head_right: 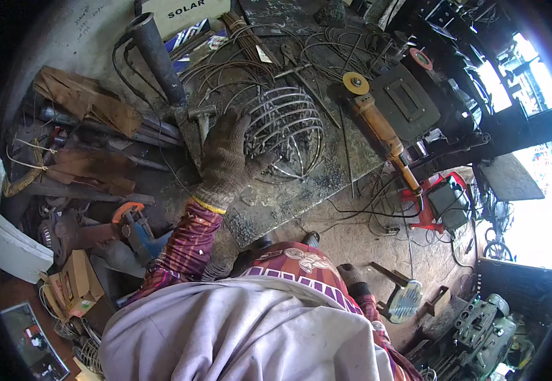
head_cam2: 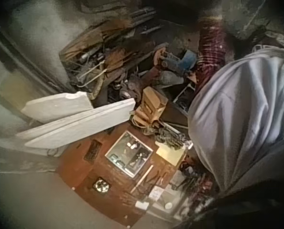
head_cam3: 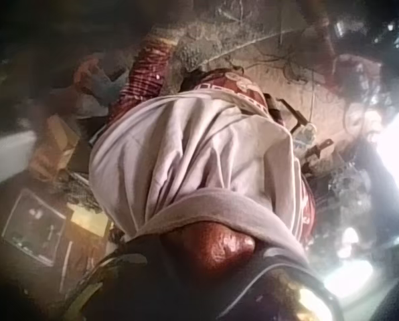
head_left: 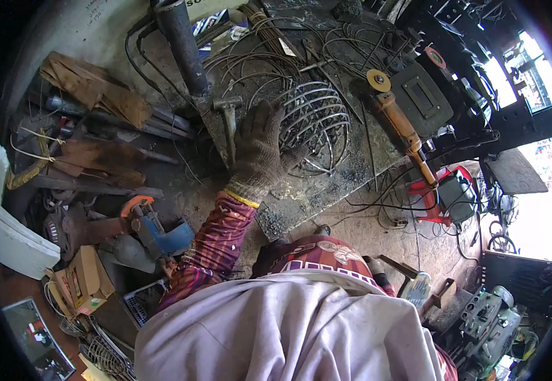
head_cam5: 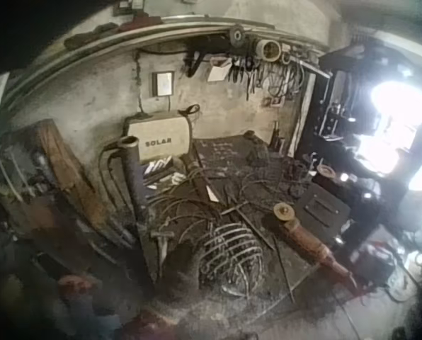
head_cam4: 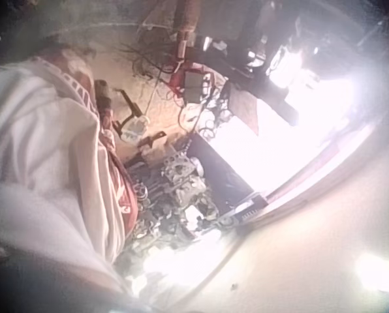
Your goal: The person welds a spherical metal frame, uses a hammer to strike the metal, and grinds the surface using an angle grinder.
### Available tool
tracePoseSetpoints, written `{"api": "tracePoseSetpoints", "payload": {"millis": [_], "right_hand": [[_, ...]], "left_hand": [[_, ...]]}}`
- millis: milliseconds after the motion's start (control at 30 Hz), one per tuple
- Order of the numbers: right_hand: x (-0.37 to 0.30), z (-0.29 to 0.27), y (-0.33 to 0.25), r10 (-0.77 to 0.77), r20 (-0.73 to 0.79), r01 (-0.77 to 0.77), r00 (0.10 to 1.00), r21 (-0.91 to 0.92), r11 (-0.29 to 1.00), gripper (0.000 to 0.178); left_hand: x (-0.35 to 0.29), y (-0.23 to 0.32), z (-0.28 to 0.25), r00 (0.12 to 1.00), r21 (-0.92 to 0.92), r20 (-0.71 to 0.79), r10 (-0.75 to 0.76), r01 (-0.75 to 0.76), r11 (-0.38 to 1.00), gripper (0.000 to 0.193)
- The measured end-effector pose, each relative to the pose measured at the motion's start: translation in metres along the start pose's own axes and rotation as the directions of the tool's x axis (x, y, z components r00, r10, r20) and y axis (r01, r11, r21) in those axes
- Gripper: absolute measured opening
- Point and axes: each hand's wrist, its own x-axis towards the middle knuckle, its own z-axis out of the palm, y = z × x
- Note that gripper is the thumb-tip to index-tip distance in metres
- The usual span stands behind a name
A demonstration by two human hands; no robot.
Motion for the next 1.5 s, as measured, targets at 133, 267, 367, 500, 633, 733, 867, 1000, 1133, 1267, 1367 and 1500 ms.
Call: {"api": "tracePoseSetpoints", "payload": {"millis": [133, 267, 367, 500, 633, 733, 867, 1000, 1133, 1267, 1367, 1500], "right_hand": [[0.008, 0.013, 0.024, -0.037, 0.029, 0.036, 0.999, 0.010, 0.999, 0.047], [0.010, 0.018, 0.036, -0.115, 0.015, 0.115, 0.993, 0.029, 0.993, 0.045], [0.017, 0.025, 0.044, -0.022, 0.036, 0.019, 0.999, 0.073, 0.997, 0.045], [0.028, 0.035, 0.063, -0.043, 0.030, 0.041, 0.999, 0.061, 0.997, 0.047], [0.032, 0.039, 0.068, -0.029, 0.041, 0.022, 0.999, 0.154, 0.988, 0.049], [0.037, 0.043, 0.070, 0.023, 0.007, -0.023, 1.000, 0.091, 0.996, 0.049], [0.031, 0.038, 0.062, 0.018, 0.053, -0.026, 0.998, 0.162, 0.986, 0.048], [0.017, 0.034, 0.056, 0.066, 0.064, -0.078, 0.996, 0.211, 0.974, 0.045], [0.026, 0.038, 0.061, -0.051, 0.126, 0.041, 0.991, 0.074, 0.996, 0.043], [0.041, 0.063, 0.097, 0.057, -0.021, -0.052, 0.998, 0.189, 0.981, 0.045], [0.052, 0.083, 0.123, 0.058, -0.062, -0.032, 0.996, 0.358, 0.933, 0.047], [0.031, 0.080, 0.106, 0.076, -0.011, -0.070, 0.997, 0.281, 0.957, 0.049]], "left_hand": [[0.001, 0.001, -0.002, 1.000, 0.009, 0.005, 0.015, -0.015, 1.000, 0.094], [0.003, -0.001, -0.002, 1.000, -0.003, 0.005, 0.012, -0.012, 1.000, 0.094], [0.002, 0.000, -0.004, 1.000, -0.001, 0.002, 0.008, -0.008, 1.000, 0.093], [0.000, -0.005, -0.001, 0.997, -0.042, 0.065, -0.040, 0.043, 0.998, 0.094], [0.003, -0.002, -0.006, 0.999, 0.017, 0.029, 0.020, -0.021, 1.000, 0.091], [0.003, -0.006, -0.009, 0.999, 0.000, 0.004, 0.042, -0.042, 0.999, 0.088], [0.019, -0.029, -0.021, 0.988, -0.292, -0.104, -0.118, 0.083, 0.953, 0.067], [0.076, -0.088, -0.031, 0.930, -0.082, 0.095, -0.355, 0.363, 0.928, 0.039], [0.135, -0.141, 0.004, 0.646, 0.517, 0.455, -0.613, 0.369, 0.772, 0.037], [0.155, -0.143, 0.031, 0.581, 0.584, 0.518, -0.628, 0.296, 0.756, 0.039], [0.157, -0.161, 0.037, 0.648, 0.531, 0.542, -0.535, 0.230, 0.816, 0.039], [0.151, -0.154, 0.009, 0.851, 0.305, 0.341, -0.399, 0.302, 0.903, 0.035]]}}
